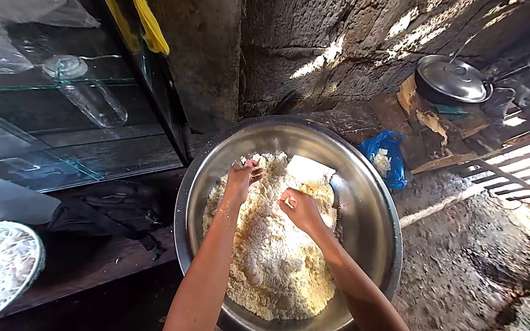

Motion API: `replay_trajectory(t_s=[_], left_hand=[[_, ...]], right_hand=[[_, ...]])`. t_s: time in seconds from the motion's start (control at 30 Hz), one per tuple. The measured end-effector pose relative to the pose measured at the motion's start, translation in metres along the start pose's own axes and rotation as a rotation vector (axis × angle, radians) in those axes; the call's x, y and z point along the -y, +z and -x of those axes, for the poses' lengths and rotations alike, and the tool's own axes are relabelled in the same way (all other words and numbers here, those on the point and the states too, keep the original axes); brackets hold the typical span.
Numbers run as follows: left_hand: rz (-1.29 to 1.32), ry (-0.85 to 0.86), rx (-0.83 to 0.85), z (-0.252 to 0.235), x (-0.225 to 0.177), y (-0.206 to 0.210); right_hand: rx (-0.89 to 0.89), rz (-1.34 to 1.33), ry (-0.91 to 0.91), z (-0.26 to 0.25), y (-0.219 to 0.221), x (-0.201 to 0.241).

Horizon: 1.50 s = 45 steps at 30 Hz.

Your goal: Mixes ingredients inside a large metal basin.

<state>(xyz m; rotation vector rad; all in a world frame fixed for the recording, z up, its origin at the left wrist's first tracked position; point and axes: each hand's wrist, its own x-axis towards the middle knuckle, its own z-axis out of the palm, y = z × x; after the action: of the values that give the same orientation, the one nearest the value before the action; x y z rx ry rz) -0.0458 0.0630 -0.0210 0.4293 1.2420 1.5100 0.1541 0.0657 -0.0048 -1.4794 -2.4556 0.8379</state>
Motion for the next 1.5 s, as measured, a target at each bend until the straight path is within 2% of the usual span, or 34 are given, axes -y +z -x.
replay_trajectory(t_s=[0.07,0.17,0.33,0.5,0.6,0.83,1.03,1.1,1.23,1.3,1.5], left_hand=[[0.062,0.056,0.016,0.0,0.001,-0.001],[0.106,0.064,0.01,0.003,0.0,-0.001],[-0.007,-0.004,0.004,0.004,0.0,-0.004],[0.021,0.023,-0.005,-0.005,-0.002,-0.003],[0.019,0.043,-0.044,-0.006,-0.004,-0.004],[-0.034,-0.014,0.045,-0.002,-0.011,-0.008],[-0.195,0.029,-0.083,-0.002,-0.008,-0.007],[-0.131,0.022,-0.131,-0.002,-0.01,-0.007],[0.344,-0.14,-0.182,-0.002,-0.022,-0.01],[0.477,-0.164,-0.124,-0.002,-0.024,-0.017],[0.444,0.002,-0.064,-0.003,-0.021,-0.016]], right_hand=[[-0.036,-0.025,-0.027,0.003,-0.004,-0.002],[0.105,-0.008,-0.04,0.011,-0.006,0.002],[0.249,0.067,-0.144,0.016,0.022,0.008],[0.111,-0.062,-0.165,0.013,0.015,-0.001],[0.121,-0.18,-0.082,0.015,0.005,-0.005],[0.147,-0.333,-0.008,0.021,0.0,-0.009],[0.096,-0.122,0.028,0.017,-0.007,-0.009],[0.153,-0.027,0.014,0.016,-0.007,-0.003],[0.191,0.086,-0.017,0.01,0.004,0.001],[0.186,0.104,0.003,0.009,0.002,0.001],[0.259,0.108,-0.015,0.006,0.0,-0.003]])
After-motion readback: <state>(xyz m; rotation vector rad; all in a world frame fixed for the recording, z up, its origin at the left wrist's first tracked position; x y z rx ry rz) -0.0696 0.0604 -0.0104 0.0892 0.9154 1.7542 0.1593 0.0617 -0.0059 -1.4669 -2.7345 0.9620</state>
